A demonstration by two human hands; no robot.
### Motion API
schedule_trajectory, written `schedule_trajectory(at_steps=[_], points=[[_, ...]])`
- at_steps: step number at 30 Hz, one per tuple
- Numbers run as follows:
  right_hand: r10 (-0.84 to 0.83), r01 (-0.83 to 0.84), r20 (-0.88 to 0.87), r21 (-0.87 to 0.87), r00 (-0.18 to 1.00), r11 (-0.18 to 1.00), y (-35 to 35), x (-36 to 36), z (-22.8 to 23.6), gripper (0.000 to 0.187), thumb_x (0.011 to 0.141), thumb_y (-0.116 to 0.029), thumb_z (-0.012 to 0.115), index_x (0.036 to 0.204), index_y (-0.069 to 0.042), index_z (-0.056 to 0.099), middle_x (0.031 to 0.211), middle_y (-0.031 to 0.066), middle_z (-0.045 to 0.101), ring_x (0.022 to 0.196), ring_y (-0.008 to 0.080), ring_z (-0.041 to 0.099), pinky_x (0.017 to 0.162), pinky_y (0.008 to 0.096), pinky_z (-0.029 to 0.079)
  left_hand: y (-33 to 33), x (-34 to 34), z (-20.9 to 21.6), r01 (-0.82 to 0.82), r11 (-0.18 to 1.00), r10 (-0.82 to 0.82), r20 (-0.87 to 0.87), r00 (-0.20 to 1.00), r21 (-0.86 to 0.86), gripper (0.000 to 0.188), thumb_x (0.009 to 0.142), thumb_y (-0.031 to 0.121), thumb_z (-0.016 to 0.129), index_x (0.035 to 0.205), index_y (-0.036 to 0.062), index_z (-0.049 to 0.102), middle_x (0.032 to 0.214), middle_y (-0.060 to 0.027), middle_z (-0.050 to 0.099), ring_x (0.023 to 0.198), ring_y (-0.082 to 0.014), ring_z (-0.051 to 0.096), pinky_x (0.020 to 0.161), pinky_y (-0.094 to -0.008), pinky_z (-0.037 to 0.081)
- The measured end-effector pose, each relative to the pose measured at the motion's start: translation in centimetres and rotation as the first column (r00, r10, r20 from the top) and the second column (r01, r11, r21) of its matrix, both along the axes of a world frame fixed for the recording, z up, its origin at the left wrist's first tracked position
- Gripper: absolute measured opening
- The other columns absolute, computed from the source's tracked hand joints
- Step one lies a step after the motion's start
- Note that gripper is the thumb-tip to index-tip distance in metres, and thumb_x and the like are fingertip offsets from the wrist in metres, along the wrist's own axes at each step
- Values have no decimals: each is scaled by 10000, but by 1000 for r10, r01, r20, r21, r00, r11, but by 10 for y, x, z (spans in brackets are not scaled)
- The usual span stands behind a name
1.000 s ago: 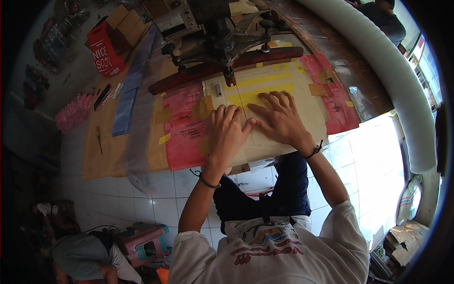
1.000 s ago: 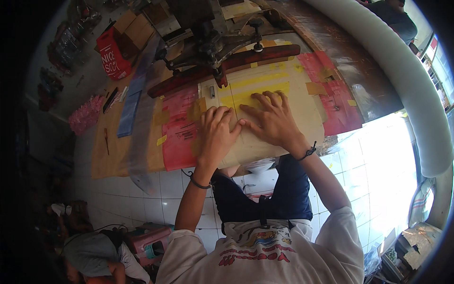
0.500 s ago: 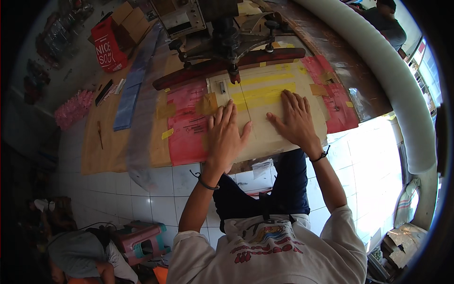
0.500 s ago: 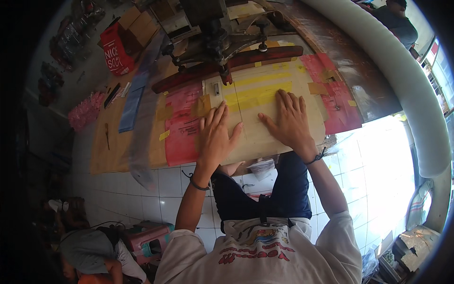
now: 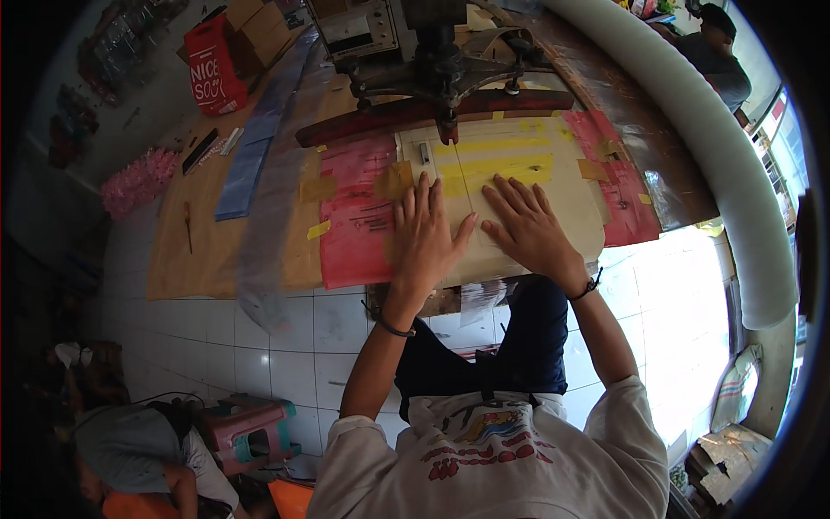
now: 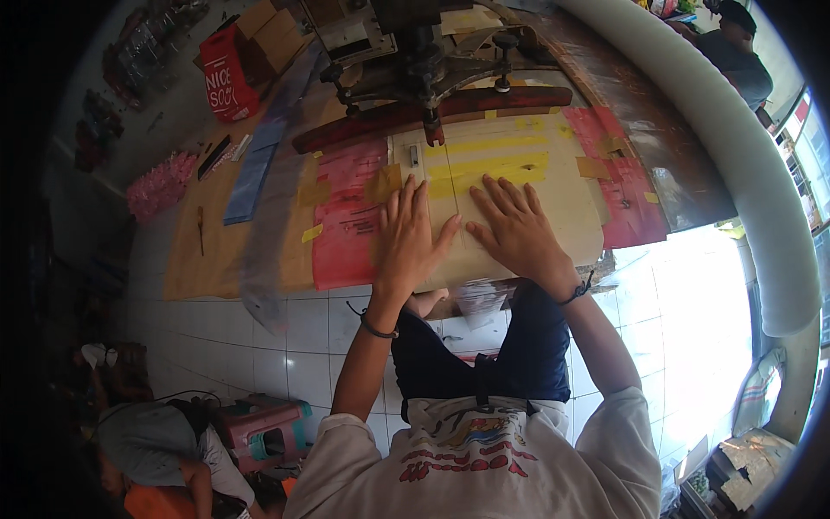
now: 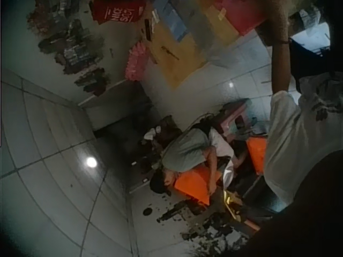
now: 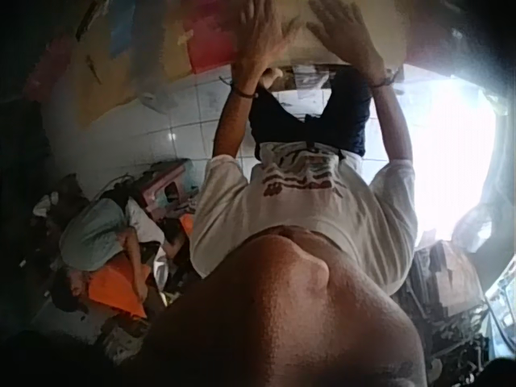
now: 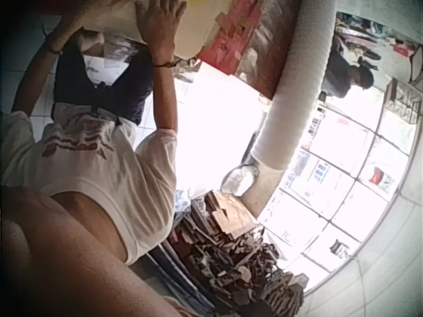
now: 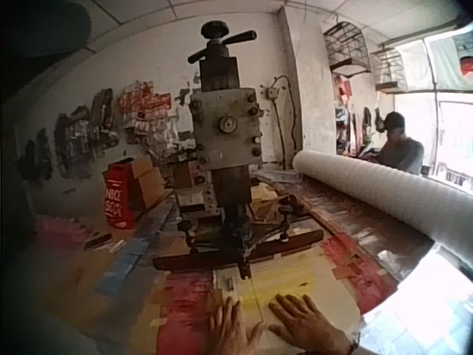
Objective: The person aligns plastic sheets on a work table, presses a heat sealing machine onto them, and separates the plastic pieces and scraps by hand.
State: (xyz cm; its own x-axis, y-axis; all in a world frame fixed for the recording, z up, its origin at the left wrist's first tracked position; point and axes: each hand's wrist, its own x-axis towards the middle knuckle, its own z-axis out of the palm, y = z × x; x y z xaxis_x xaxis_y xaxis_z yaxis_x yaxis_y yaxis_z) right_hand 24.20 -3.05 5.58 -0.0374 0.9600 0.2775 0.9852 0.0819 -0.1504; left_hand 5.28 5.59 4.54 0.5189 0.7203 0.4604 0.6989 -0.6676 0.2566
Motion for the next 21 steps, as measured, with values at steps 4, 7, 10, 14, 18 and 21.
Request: schedule_trajectory(at_steps=[4, 7, 10, 14, 18, 21], points=[[-81, 81, 8, -109, 997, 991, 36, 9, 4, 627, 1053, -518, 380, 1555, -141, 381, 1643, 136, 304, 1516, 368, 269, 1196, 674, 160, 3, -6, 5, 141, 988, -132, 130, 983, -64, 697, 967, 485, 606, 1435, -21, 499, 1556, -229, 389, 1410, -398, 374, 1167, -525, 299], [-110, 113, 36, -132, 993, 985, 82, 12, -3, 644, 1052, -540, 353, 1571, -160, 349, 1656, 124, 277, 1524, 370, 250, 1167, 734, 138, 9, -12, 9, 217, 972, -211, 69, 975, -91, 719, 964, 511, 605, 1447, -9, 494, 1577, -215, 371, 1467, -373, 324, 1206, -524, 253], [-97, 93, -30, -105, 995, 990, 104, 12, 0, 612, 1050, -516, 383, 1550, -164, 390, 1652, 111, 292, 1517, 370, 264, 1149, 759, 143, 15, -9, 11, 250, 962, -258, -65, 964, -112, 745, 954, 536, 605, 1458, -1, 491, 1590, -195, 369, 1502, -341, 291, 1230, -514, 220], [-80, 77, -60, -44, 995, 996, 112, 16, -7, 568, 1040, -469, 440, 1517, -159, 441, 1635, 104, 336, 1504, 366, 292, 1159, 732, 176, 21, -7, 3, 258, 958, -264, -33, 964, -127, 782, 935, 577, 604, 1454, 1, 501, 1584, -181, 390, 1506, -333, 296, 1242, -508, 205], [23, -7, -126, 128, 992, 992, 117, 26, -11, 511, 1028, -402, 491, 1478, -159, 495, 1589, 111, 416, 1476, 349, 351, 1176, 662, 231, 26, -6, 2, 266, 955, -272, -29, 962, -129, 792, 921, 588, 617, 1448, 6, 512, 1579, -175, 401, 1503, -327, 303, 1241, -513, 205], [78, -69, -91, 105, 993, 992, 117, 28, -8, 495, 1030, -383, 488, 1473, -162, 504, 1572, 115, 440, 1463, 344, 377, 1177, 635, 255, 26, -8, 2, 275, 951, -279, -8, 960, -142, 793, 915, 595, 621, 1445, 14, 520, 1571, -175, 413, 1501, -318, 310, 1241, -507, 209]])
